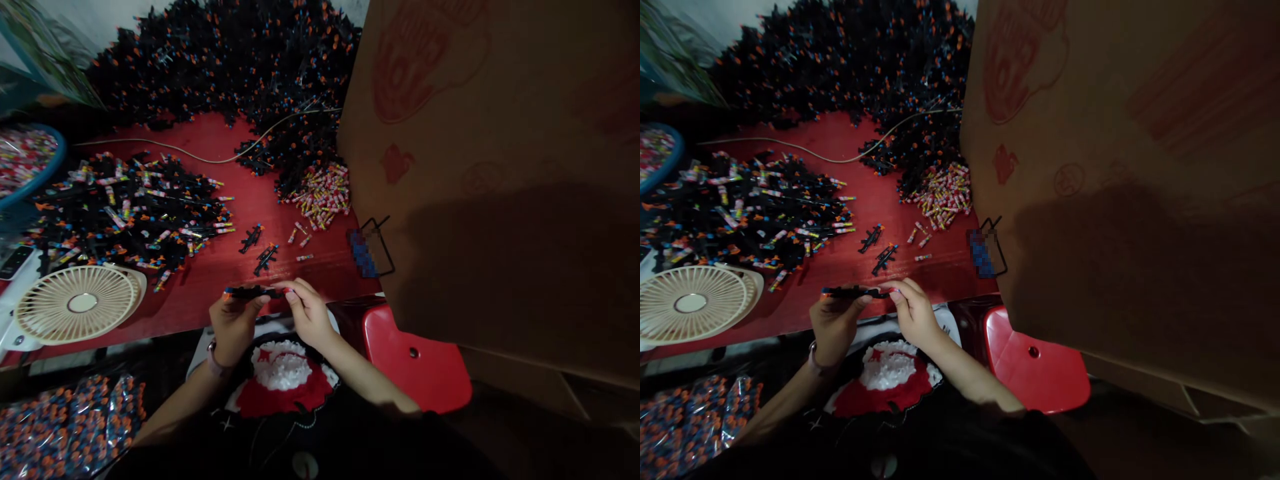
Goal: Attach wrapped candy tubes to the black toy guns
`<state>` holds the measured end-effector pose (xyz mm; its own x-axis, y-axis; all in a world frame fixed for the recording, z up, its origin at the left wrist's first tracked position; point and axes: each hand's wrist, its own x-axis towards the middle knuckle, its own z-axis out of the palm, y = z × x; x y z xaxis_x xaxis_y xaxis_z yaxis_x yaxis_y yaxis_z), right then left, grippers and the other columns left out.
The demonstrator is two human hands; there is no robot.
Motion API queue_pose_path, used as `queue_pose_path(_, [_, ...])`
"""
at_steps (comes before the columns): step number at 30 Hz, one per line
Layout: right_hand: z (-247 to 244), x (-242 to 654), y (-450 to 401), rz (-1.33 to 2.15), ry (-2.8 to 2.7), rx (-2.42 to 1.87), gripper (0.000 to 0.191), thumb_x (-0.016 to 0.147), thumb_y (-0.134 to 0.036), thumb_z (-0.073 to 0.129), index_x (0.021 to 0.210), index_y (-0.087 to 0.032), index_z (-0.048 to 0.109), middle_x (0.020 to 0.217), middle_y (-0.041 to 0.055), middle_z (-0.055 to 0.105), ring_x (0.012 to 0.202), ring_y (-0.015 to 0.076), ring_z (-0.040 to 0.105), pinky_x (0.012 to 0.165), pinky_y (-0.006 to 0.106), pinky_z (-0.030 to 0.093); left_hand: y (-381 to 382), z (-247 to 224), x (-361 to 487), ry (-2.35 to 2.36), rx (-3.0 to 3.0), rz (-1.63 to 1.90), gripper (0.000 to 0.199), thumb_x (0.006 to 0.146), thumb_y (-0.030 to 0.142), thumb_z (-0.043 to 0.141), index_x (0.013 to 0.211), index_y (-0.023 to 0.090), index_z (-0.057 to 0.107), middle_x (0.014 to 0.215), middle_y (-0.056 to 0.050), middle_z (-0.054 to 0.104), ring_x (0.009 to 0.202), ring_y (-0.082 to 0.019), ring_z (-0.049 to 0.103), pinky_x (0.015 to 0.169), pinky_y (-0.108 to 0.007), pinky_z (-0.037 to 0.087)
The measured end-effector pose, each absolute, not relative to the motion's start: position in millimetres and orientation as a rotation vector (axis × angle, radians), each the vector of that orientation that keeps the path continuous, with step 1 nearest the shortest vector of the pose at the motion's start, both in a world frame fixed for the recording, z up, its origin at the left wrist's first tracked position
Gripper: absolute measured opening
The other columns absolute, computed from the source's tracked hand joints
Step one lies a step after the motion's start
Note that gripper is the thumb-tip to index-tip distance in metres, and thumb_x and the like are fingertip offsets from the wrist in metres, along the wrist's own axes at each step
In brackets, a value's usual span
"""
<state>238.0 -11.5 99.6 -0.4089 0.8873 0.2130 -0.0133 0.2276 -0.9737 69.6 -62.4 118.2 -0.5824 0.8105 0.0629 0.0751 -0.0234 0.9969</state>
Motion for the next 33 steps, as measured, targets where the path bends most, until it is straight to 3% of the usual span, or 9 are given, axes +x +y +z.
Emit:
queue_pose_path(6, [94.8, 240.6, -14.1, 1.343, -1.668, -0.772, 0.037, 0.116, -0.048, 0.051, 0.124, -0.027, 0.081, 0.101, 0.0084, 0.073, 0.094, 0.0242, 0.069, 0.085, 0.038, 0.058, -65.7, 121.3, 72.7, 1.691, 0.959, 1.652, 0.026, 0.074, 0.038, 0.098, 0.084, 0.019, 0.084, 0.085, -0.007, 0.085, 0.077, -0.024, 0.081, 0.077, -0.037, 0.069])
queue_pose_path(14, [106.9, 248.6, -11.0, 1.329, -1.607, -0.838, 0.047, 0.117, -0.055, 0.045, 0.122, -0.025, 0.08, 0.106, 0.008, 0.076, 0.098, 0.0227, 0.069, 0.091, 0.038, 0.058, -60.9, 123.8, 69.0, 1.656, 1.075, 1.748, 0.026, 0.076, 0.037, 0.1, 0.088, 0.021, 0.084, 0.085, -0.004, 0.085, 0.076, -0.021, 0.081, 0.077, -0.032, 0.068])
queue_pose_path(22, [108.4, 240.7, -16.9, 1.179, -1.619, -0.819, 0.031, 0.116, -0.034, 0.049, 0.116, -0.021, 0.077, 0.102, 0.0072, 0.072, 0.095, 0.0214, 0.069, 0.085, 0.034, 0.057, -59.9, 121.7, 72.8, 1.572, 1.121, 1.698, 0.024, 0.081, 0.037, 0.097, 0.094, 0.022, 0.083, 0.091, -0.004, 0.084, 0.082, -0.021, 0.081, 0.081, -0.035, 0.069])
queue_pose_path(26, [104.6, 235.8, -20.7, 1.091, -1.572, -0.831, 0.023, 0.113, -0.027, 0.053, 0.112, -0.021, 0.075, 0.1, 0.0072, 0.071, 0.092, 0.022, 0.069, 0.084, 0.034, 0.056, -55.2, 122.3, 80.0, 1.446, 1.298, 1.621, 0.02, 0.083, 0.027, 0.096, 0.099, 0.023, 0.084, 0.097, -0.004, 0.083, 0.09, -0.021, 0.08, 0.085, -0.035, 0.068])
queue_pose_path(33, [102.6, 239.3, -23.1, 1.475, -1.457, -0.831, 0.031, 0.112, -0.05, 0.057, 0.116, -0.023, 0.073, 0.101, 0.0074, 0.073, 0.091, 0.0222, 0.072, 0.081, 0.033, 0.057, -54.3, 127.8, 69.7, 1.388, 1.632, 1.616, 0.009, 0.09, 0.015, 0.088, 0.094, 0.022, 0.085, 0.096, -0.004, 0.08, 0.09, -0.019, 0.076, 0.082, -0.032, 0.063])
